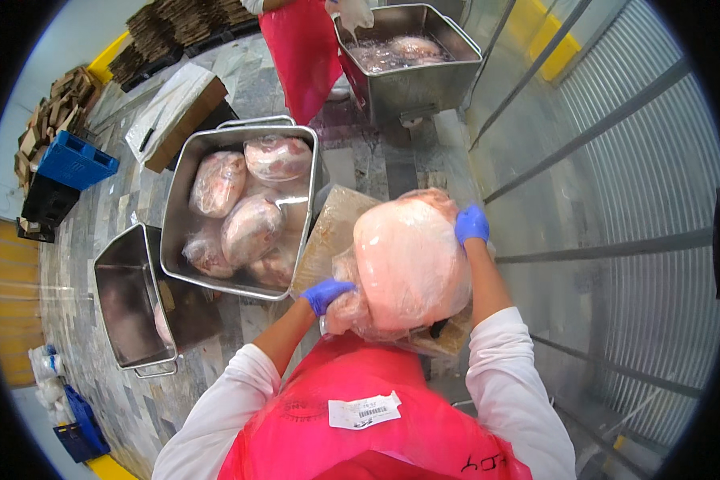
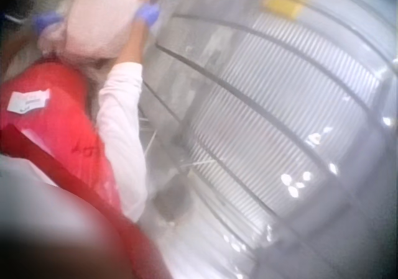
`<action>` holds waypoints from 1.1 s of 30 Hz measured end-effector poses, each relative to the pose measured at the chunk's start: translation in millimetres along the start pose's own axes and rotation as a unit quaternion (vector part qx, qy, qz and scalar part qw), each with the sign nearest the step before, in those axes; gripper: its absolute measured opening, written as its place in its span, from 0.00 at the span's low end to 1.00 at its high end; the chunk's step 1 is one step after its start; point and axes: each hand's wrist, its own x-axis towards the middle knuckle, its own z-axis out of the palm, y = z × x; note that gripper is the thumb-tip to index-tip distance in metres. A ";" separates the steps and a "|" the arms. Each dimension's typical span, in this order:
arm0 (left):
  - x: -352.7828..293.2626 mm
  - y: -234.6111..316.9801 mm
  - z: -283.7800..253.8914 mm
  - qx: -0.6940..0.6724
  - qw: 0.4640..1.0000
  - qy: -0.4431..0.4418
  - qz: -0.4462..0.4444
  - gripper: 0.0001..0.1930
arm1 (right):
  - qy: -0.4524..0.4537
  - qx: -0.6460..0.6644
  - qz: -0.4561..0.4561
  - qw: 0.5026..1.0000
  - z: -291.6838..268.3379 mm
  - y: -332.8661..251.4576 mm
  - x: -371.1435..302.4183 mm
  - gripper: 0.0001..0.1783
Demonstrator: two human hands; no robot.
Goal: The person removes vacuum-sealed packages of raw meat from a metal bin and places them on a cutting board. They then open the plastic packaging by hand and transfer the meat to another bin. The process is repeated for multiple packages.
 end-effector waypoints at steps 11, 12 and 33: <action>-10.9 11.5 28.4 -0.074 0.992 0.075 0.068 0.20 | -0.229 0.253 0.173 0.924 68.3 220.6 -20.4 0.23; -13.8 8.2 25.1 -0.066 0.992 0.087 0.068 0.19 | -0.220 0.283 0.186 0.915 61.9 203.2 -32.1 0.23; 13.0 12.2 18.0 0.402 0.882 0.220 0.109 0.29 | -0.282 0.603 0.276 0.693 3.6 127.0 -130.8 0.23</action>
